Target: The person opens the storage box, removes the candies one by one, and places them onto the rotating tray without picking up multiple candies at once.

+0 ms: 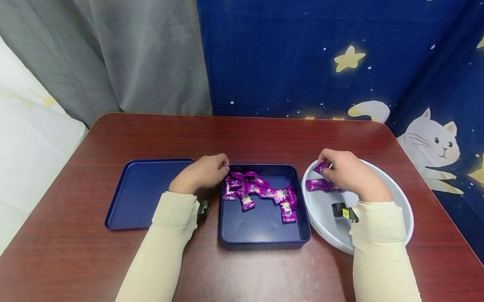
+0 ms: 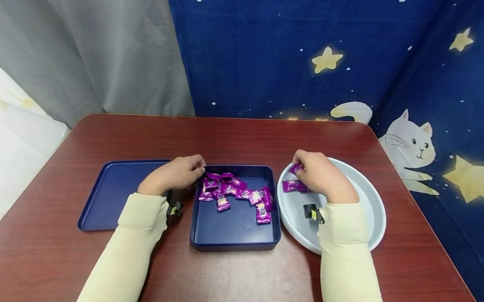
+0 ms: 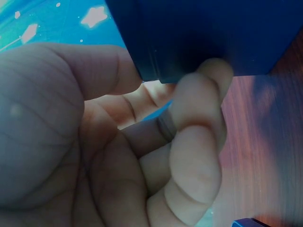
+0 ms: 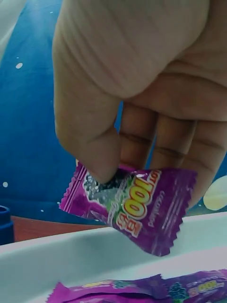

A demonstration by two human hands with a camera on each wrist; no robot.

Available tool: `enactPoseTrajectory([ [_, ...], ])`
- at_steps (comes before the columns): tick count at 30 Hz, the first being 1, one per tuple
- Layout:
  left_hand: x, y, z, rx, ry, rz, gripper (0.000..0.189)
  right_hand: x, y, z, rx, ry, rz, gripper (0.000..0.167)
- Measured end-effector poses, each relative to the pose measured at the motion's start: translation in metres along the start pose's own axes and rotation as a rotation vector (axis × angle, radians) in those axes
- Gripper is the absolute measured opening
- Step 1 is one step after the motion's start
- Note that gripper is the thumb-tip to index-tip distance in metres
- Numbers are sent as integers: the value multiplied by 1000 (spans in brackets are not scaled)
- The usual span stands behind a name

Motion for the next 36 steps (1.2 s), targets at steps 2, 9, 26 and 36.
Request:
enactPoseTrajectory([
  [2,0,0,0,3,0,-4,14,2,4,0,11,-20,-5,18],
  [9,-1,1,1,1,0,1,14,15,18,0,90,-122,-44,16],
  [26,-1,1,-1,7,5,11,13,27,25,-2,101,-168,-30,21],
  [36,0,0,0,-3,-3,14,13,27,27,-3,113,-174,-30,34],
])
Point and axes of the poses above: each hand's wrist, its own z-axis away from the middle knuckle, its own x-axis out of the palm, y = z × x, the point moved 10 cm from there along -z, towards the middle knuckle, and after that the axes turned 4 degrees about -z, right-handed, at the moved point
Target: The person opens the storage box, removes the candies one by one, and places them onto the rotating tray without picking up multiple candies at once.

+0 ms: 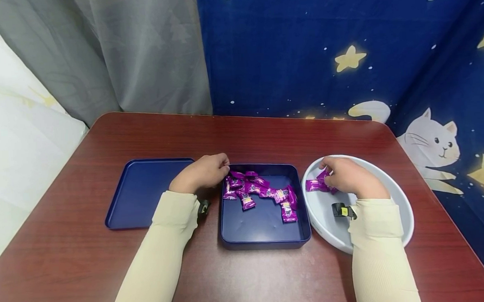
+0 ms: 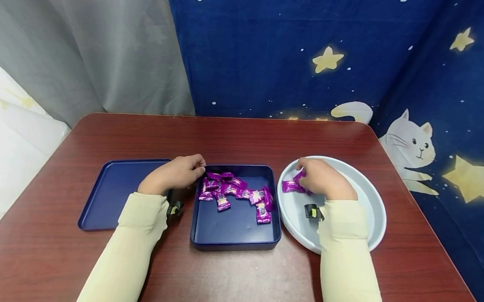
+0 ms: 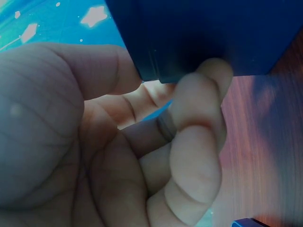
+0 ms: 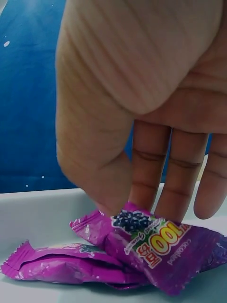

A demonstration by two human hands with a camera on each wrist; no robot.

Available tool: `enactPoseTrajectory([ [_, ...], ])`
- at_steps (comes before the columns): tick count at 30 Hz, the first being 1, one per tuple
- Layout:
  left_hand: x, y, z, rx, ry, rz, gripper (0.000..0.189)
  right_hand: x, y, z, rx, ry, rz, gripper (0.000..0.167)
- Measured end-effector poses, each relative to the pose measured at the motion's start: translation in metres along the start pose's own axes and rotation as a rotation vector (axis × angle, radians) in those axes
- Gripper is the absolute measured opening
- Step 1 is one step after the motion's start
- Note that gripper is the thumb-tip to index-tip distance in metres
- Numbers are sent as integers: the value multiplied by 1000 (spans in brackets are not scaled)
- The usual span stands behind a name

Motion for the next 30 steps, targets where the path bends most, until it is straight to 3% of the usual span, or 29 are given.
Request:
enactPoseTrajectory([
  [18,0,0,0,0,1,-13,13,-12,-4,8,54,41,29,45],
  [30,-1,-1,-2,3,6,-16,13,-19,-46,16,-27,88,56,46],
])
Point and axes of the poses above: each hand's wrist, its own z-axis away from the middle knuckle, its own x-axis out of the palm, y = z × x, the point moved 10 cm from there along -z, towards the middle knuckle, and after that the axes turned 4 degrees about -z, right-handed, at the moved point
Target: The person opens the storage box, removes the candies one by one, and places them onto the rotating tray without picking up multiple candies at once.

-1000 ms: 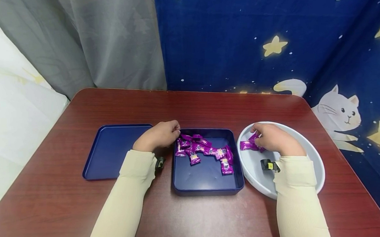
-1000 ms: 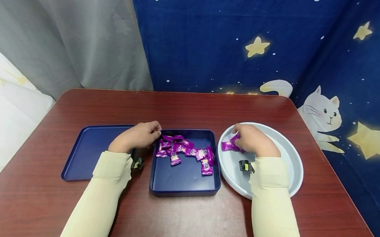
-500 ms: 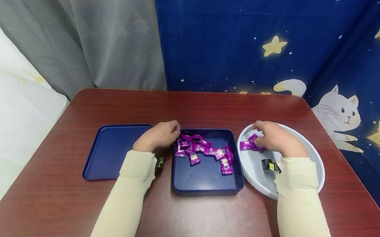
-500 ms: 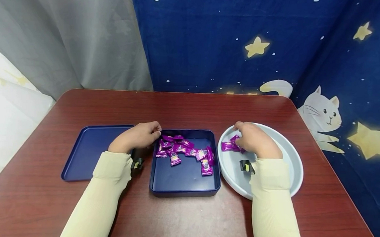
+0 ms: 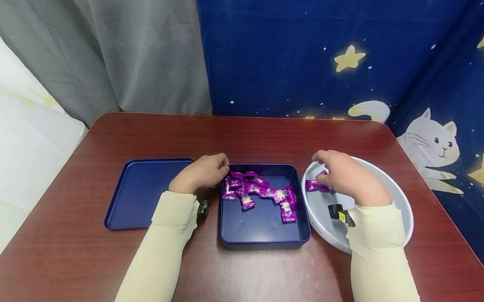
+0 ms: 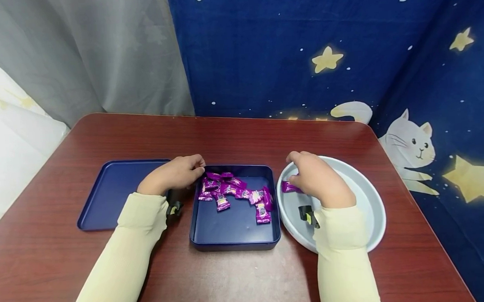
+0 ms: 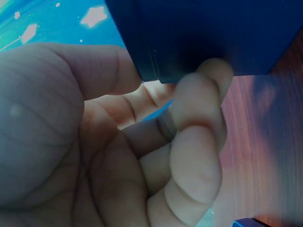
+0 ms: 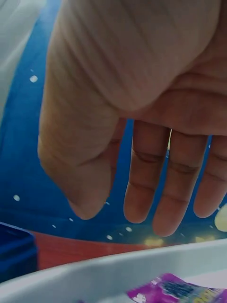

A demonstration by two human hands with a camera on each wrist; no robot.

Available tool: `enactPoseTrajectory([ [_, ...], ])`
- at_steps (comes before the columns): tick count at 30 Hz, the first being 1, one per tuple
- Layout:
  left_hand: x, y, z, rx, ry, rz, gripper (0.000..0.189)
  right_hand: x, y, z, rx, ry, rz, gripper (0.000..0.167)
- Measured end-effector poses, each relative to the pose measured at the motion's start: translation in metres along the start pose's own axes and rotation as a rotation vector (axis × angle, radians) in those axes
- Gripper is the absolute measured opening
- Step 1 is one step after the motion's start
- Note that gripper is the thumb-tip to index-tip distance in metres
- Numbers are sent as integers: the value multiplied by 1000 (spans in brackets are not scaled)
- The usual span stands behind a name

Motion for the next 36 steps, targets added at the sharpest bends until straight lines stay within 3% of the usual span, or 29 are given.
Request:
enactPoseTrajectory([
  [20,-2,3,0,16,14,-15,13,16,-66,2,-173,17,81,41],
  [28,-1,2,0,14,10,-12,13,36,-92,-1,-222,-32,109,43],
  [36,-2,4,2,28,17,-20,13,52,-101,-5,-239,-71,112,46],
])
Point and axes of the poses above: each hand's wrist, its own z-axis away from the middle knuckle, its own x-axis out of the palm, y = z × x, the point moved 10 cm from there along -z, towards the middle knuckle, and after that the axes turned 4 degrees about -z, right-handed, at the moved point
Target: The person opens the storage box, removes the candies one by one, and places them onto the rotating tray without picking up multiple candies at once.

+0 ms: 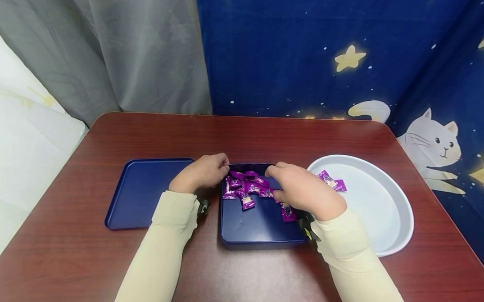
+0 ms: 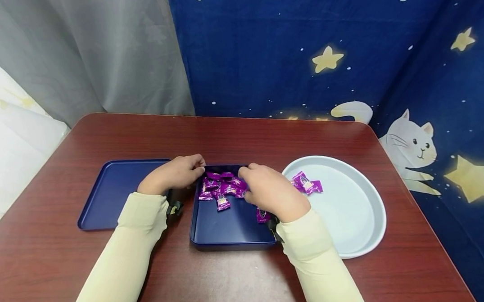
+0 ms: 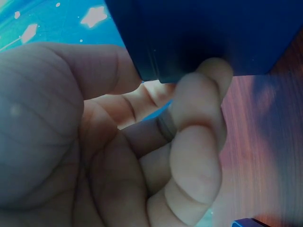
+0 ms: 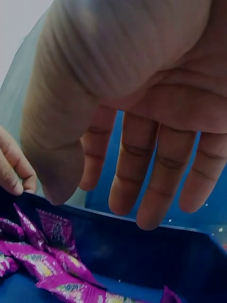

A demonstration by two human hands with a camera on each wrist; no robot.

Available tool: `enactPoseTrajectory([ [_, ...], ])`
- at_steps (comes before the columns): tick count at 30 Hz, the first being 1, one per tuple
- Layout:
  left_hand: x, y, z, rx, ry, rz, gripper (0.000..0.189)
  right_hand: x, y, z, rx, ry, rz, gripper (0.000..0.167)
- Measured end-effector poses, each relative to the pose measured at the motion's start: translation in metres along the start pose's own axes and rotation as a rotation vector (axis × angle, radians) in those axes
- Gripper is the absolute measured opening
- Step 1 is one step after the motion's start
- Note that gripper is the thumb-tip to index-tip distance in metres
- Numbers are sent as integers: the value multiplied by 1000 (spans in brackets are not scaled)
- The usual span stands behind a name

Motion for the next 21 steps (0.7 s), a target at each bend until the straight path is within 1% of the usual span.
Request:
enactPoseTrajectory([
  [4,0,0,0,-1,-2,3,13,10,4,-6,6,-21,-3,45],
  [9,1,-1,0,-9,-4,4,14,22,11,-13,20,-50,25,44],
  [16,1,-2,1,-9,-8,14,13,34,20,-19,76,-79,24,50],
  [21,0,-2,2,-12,-9,9,14,41,21,-24,81,-87,20,49],
])
Point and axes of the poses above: each hand's wrist, its own z-axis away from the middle knuckle, its own x-axis out of the palm, y = z × x, the point moved 10 cm from there along -z, towards the middle knuckle, and after that the axes turned 4 degrees about -z, right-handed, at the moved point
